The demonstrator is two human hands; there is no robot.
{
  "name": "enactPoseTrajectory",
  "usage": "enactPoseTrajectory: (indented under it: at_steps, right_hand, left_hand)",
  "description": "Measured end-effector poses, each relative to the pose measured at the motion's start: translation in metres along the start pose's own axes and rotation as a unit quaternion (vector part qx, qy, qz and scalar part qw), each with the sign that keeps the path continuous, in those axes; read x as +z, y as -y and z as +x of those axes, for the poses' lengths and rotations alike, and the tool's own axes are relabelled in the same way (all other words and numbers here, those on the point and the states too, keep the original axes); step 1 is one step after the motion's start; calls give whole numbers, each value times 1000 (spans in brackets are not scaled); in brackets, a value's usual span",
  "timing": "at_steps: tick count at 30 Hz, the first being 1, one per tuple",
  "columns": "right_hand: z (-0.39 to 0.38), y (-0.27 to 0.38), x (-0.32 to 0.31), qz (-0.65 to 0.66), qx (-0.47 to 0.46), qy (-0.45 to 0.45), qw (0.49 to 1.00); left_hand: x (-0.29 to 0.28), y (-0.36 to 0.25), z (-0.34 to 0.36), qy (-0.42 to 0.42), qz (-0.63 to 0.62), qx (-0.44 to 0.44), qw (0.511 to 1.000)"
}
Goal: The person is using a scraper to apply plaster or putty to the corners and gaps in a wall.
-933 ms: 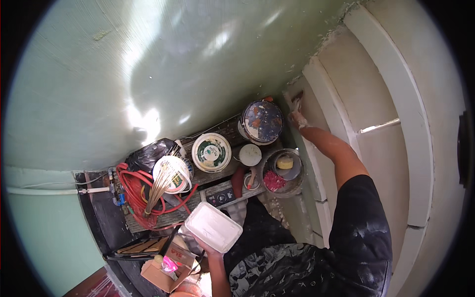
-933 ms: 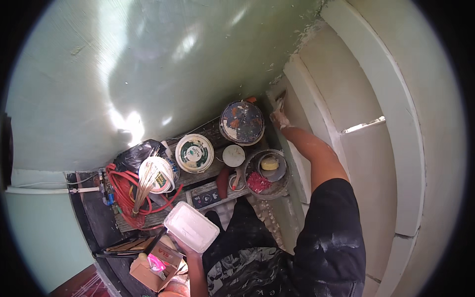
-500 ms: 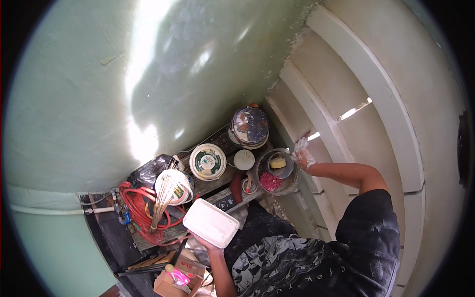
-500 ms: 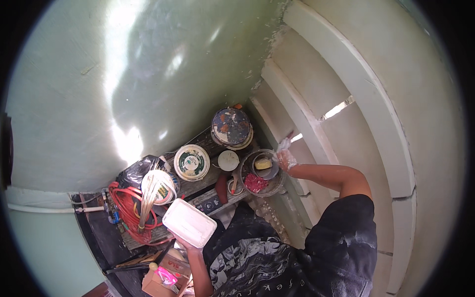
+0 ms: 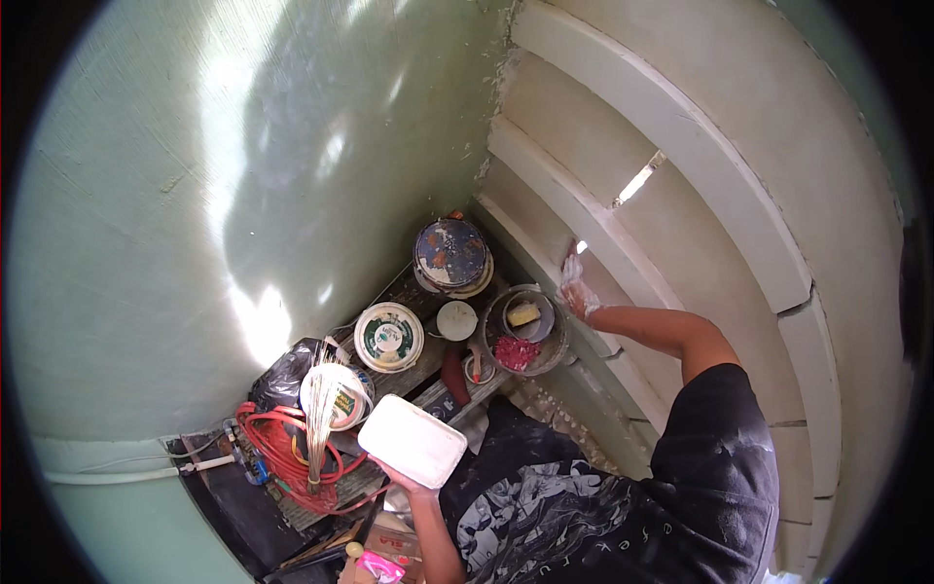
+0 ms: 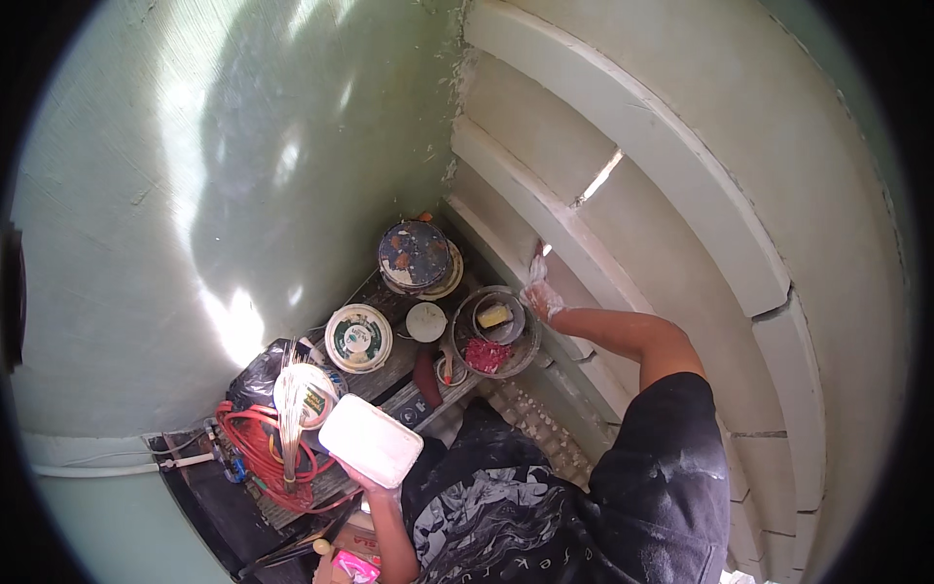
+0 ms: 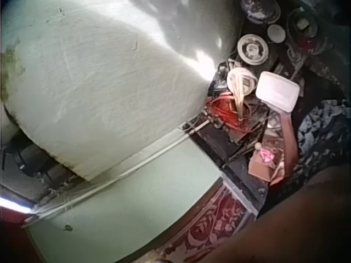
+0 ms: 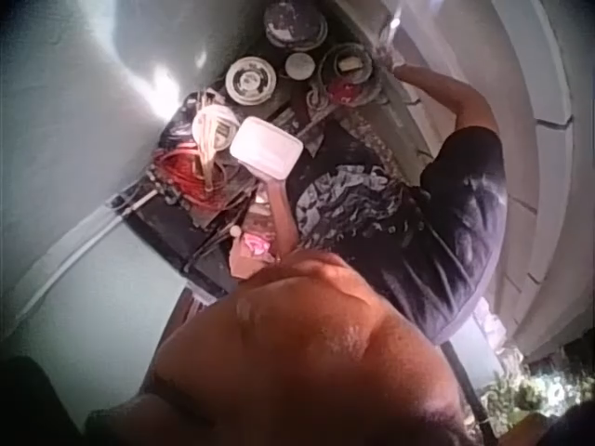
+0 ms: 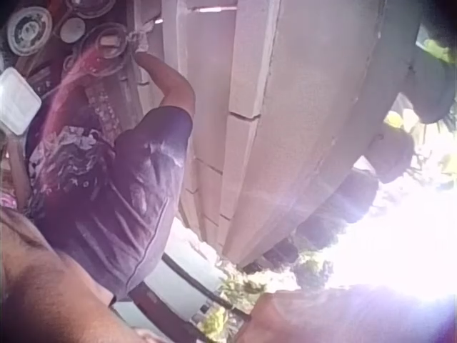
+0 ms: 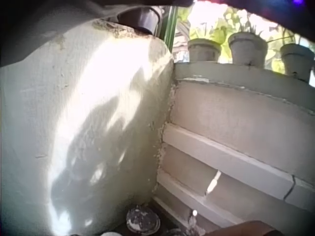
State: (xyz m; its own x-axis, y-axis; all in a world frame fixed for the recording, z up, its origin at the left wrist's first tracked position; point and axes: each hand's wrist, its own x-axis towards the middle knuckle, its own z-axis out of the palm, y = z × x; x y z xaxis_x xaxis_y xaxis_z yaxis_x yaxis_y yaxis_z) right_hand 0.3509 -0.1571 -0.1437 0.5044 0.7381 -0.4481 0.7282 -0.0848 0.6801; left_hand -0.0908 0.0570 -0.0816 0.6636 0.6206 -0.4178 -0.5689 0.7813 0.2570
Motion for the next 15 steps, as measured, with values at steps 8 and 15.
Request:
enactPoseTrajectory:
  at_steps: [8, 15]
  right_hand:
    - [14, -18, -11, -2, 38, -187, 982]
    - [33, 2, 49, 133, -98, 70, 984]
  left_hand:
    - [-10, 6, 3, 25, 26, -1, 999]
    - [-10, 6, 3, 30, 24, 3, 999]
